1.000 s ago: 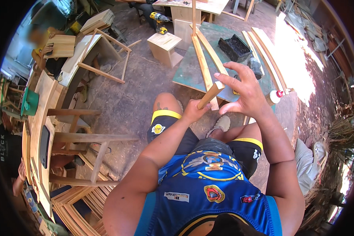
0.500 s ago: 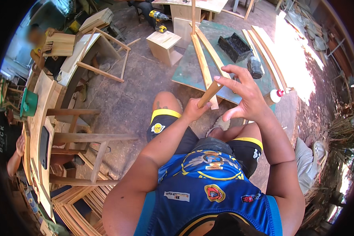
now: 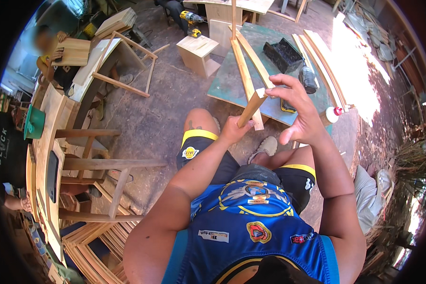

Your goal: The recorder uses glue and an electric drill to assemble thin wood strips into a frame structure while seated in a workshop.

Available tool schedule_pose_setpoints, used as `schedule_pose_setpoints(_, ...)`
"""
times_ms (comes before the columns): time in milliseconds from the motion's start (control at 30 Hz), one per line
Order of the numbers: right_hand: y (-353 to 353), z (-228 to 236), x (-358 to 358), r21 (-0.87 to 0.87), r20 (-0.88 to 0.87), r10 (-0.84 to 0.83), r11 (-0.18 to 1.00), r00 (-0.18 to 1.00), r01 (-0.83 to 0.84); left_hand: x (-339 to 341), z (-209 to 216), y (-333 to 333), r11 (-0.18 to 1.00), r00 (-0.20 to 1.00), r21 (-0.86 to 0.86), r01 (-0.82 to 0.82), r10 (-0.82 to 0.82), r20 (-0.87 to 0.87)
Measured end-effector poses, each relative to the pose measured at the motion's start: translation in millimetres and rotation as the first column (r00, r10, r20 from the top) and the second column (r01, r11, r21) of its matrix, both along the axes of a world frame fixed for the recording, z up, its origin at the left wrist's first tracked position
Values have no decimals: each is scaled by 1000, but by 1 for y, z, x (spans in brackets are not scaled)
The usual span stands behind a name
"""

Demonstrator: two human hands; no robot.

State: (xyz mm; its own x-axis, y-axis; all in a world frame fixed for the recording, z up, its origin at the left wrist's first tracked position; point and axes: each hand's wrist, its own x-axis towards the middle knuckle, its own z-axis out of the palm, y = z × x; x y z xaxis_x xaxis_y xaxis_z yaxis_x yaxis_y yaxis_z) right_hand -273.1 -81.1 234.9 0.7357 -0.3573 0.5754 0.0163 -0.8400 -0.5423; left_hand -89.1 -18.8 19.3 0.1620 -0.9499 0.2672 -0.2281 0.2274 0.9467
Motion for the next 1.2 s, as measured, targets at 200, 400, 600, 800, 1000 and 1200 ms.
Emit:
schedule_pose_setpoints(200,1,-1,6,-115,-54,-47,993,997,41,3,1,2,993,999,109,34,-31,-31)
schedule_pose_setpoints(400,-1,0,0,-145,19,-15,989,1000,18,7,1,3,993,999,113,37,-38,7)
schedule_pose_setpoints(600,-3,-2,5,-90,15,-31,995,999,32,5,2,2,996,999,80,42,-43,8)
schedule_pose_setpoints(800,-5,-8,9,-167,-36,-60,984,998,53,4,2,3,999,999,36,36,-35,-27)
schedule_pose_setpoints(1000,-10,-8,7,-231,-33,-141,964,989,130,6,5,5,995,999,93,34,-34,5)
schedule_pose_setpoints(1200,-13,-29,-1,12,9,-146,989,989,146,4,-3,3,1000,999,-14,-5,5,-50)
